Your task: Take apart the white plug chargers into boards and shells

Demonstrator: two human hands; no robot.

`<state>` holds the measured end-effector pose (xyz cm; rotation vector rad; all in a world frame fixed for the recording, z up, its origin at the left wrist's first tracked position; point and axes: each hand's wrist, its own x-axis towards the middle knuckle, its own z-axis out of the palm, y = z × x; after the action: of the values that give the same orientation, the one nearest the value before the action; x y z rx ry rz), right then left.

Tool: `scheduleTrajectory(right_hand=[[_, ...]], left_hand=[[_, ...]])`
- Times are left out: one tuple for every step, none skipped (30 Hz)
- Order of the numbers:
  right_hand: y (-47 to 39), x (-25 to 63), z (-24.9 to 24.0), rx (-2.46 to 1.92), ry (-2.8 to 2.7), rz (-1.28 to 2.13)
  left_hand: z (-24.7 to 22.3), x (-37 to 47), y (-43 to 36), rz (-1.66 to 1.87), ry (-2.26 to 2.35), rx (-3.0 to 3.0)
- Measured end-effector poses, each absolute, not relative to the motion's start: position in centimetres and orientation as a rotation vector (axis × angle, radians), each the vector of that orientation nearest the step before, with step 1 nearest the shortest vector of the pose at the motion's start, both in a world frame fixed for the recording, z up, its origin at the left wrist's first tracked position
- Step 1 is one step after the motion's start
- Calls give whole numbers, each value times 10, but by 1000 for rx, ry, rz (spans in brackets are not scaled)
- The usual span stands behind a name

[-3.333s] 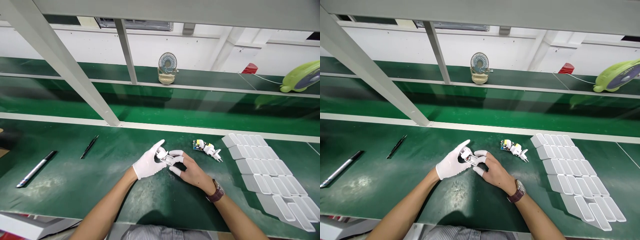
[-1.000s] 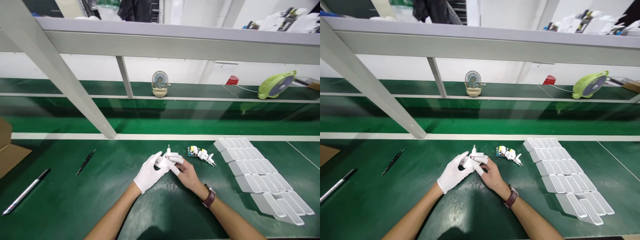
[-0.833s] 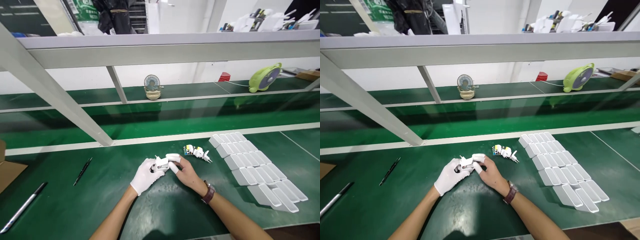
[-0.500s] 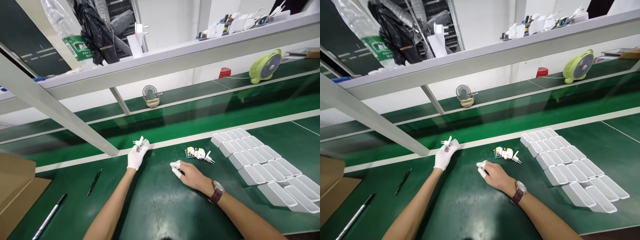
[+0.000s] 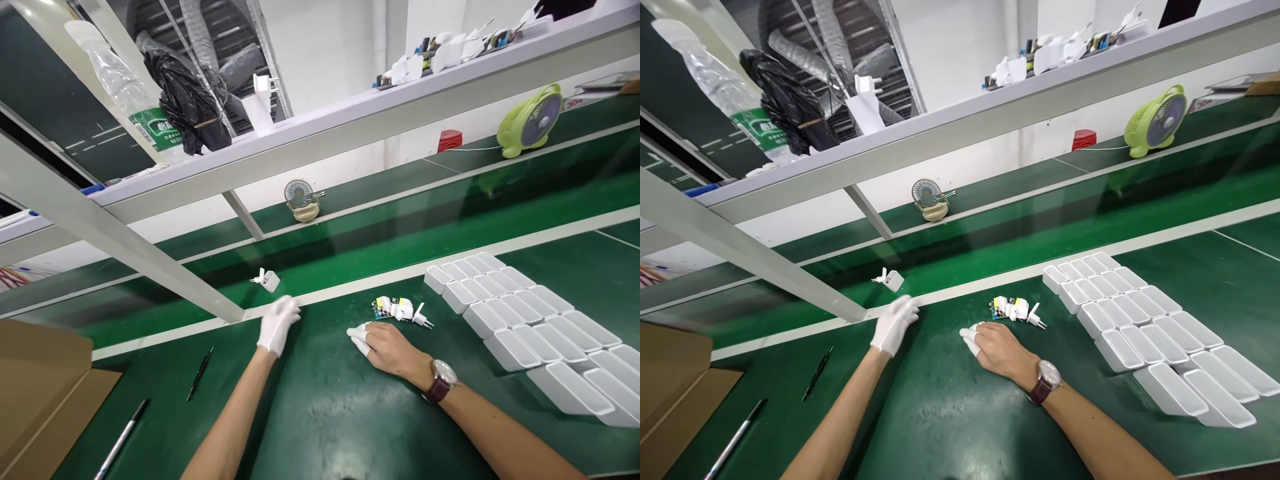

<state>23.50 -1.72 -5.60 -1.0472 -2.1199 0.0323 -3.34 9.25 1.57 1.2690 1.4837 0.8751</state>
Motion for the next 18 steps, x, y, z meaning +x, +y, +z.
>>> scheduleTrajectory(right_hand=[[-17,235,-56,-1036,-2092,14],[-17,235,-56,-1026,-2072,1],[-18,233,-56,-1014,-2065,-3],[-18,232,-56,-1002,-2066,-4],[-20,229,-56,-993,-2072,1],[-21,227,-56,-987,-2080,10],[-22,225,-56,-983,-2089,20],[-23,223,-57,-979,-2097,28],[-24,221,-57,-978,-2104,34],[-24,220,-58,-976,-2109,36],[-25,220,-59,-974,-2112,34],[-25,220,-59,-973,-2114,33],[-25,220,-59,-975,-2114,33],[-25,221,-60,-980,-2113,35],[-25,221,-60,-988,-2112,38],[-25,222,-60,-997,-2111,41],[-25,222,-60,-1002,-2116,47],[-26,222,-60,-1004,-2130,52]], left_hand=[[13,-32,69,763,1375,1263],[11,-32,46,586,1207,1244],[9,-32,27,238,877,1174],[8,-32,13,-45,635,1102],[9,-33,6,-245,458,1054],[10,-32,8,-300,415,1072],[14,-31,17,-207,509,1156],[19,-29,33,-6,681,1271],[25,-26,53,385,960,1396],[33,-23,75,563,1061,1426],[40,-20,96,672,1105,1439],[48,-17,113,757,1144,1446],[55,-15,125,805,1159,1450],[61,-14,130,833,1161,1453],[66,-15,129,812,1139,1464],[69,-17,121,723,1085,1486],[71,-22,109,565,999,1502],[70,-29,94,358,893,1496]])
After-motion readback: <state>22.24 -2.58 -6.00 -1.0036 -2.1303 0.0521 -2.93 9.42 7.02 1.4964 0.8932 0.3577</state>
